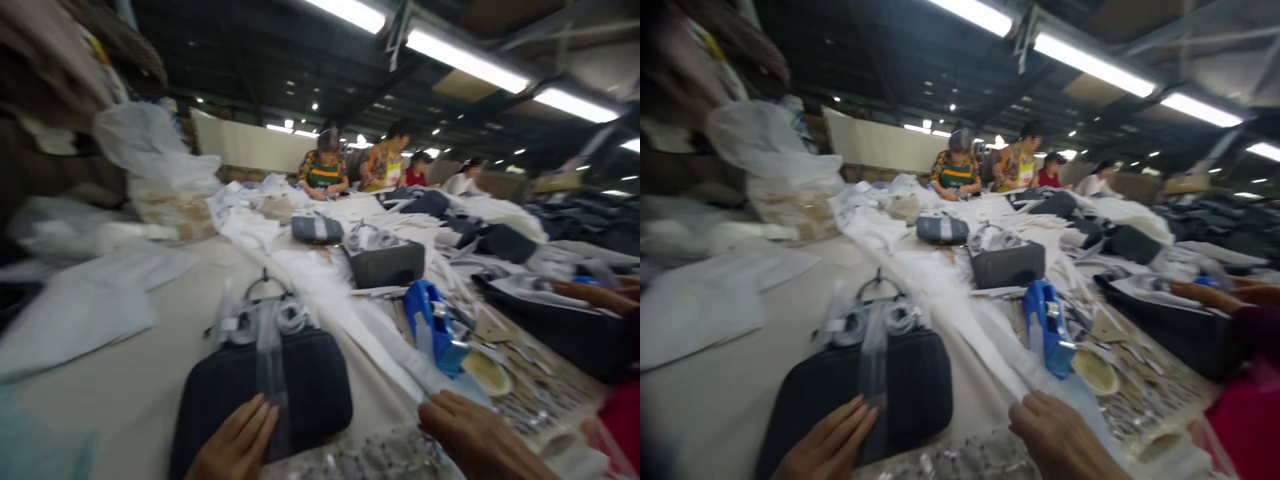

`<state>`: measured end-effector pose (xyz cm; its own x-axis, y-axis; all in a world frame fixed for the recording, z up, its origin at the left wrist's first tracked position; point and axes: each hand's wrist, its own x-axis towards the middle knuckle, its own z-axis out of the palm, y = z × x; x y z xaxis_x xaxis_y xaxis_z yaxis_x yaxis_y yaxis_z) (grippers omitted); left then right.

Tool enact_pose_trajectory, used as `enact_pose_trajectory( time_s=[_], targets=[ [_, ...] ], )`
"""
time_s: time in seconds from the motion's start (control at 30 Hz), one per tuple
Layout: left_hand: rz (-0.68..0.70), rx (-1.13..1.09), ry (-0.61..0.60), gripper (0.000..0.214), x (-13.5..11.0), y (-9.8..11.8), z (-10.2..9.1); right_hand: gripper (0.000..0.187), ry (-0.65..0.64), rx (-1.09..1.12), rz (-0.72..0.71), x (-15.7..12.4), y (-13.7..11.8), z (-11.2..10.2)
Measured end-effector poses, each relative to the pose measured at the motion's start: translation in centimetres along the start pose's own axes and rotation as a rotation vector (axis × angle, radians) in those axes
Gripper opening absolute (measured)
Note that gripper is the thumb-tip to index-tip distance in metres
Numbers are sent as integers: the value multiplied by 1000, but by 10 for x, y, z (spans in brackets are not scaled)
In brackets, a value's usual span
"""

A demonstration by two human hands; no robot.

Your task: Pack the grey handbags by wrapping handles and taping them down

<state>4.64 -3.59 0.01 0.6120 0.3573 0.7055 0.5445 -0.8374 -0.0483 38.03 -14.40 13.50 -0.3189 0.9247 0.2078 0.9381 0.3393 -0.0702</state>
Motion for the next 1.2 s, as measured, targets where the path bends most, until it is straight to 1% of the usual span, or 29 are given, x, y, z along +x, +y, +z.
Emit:
enact_pose_trajectory(
  time_s=[0.03, 0.07, 0.1, 0.13, 0.17, 0.23, 0.3, 0.4, 0.5, 0.6, 0.83, 0.9, 1.0, 1.07, 1.1, 1.2],
  targets=[
    [82, 36, -47, 42, -1, 2, -14, 22, -117, 60, -105, 18, -13, -10],
    [105, 60, -101, 44, 1, 3, -24, 23, -215, 117, -200, 36, -26, -18],
    [51, 74, -157, 46, 5, 4, -29, 25, -313, 173, -284, 54, -39, -23],
    [15, 75, -177, 45, 9, 5, -31, 25, -406, 210, -347, 72, -51, -25],
    [-15, 72, -186, 44, 12, 6, -31, 23, -481, 225, -400, 89, -62, -23],
    [-45, 58, -183, 42, 15, 8, -28, 17, -593, 193, -496, 121, -80, -12],
    [-56, 38, -167, 39, 14, 10, -25, 9, -648, 102, -588, 150, -91, 6],
    [-100, -3, -129, 35, 9, 13, -22, 8, -661, -32, -680, 186, -98, 32],
    [-152, -44, -137, 34, 5, 16, -20, 11, -666, -105, -714, 207, -103, 46],
    [-197, -61, -125, 34, 4, 17, -18, 11, -660, -128, -731, 216, -106, 54],
    [-132, -83, -145, 35, 3, 13, -18, 14, -624, -100, -761, 219, -108, 64],
    [-133, -85, -122, 34, 4, 13, -18, 14, -642, -108, -722, 220, -112, 64],
    [-179, -95, -81, 33, 6, 15, -17, 11, -664, -137, -587, 224, -117, 65],
    [-201, -98, -78, 33, 7, 16, -18, 7, -638, -144, -496, 231, -117, 65],
    [-200, -99, -90, 33, 7, 17, -18, 15, -612, -142, -458, 235, -115, 65],
    [-195, -92, -123, 34, 7, 17, -20, 48, -532, -126, -347, 244, -104, 65]
  ],
)
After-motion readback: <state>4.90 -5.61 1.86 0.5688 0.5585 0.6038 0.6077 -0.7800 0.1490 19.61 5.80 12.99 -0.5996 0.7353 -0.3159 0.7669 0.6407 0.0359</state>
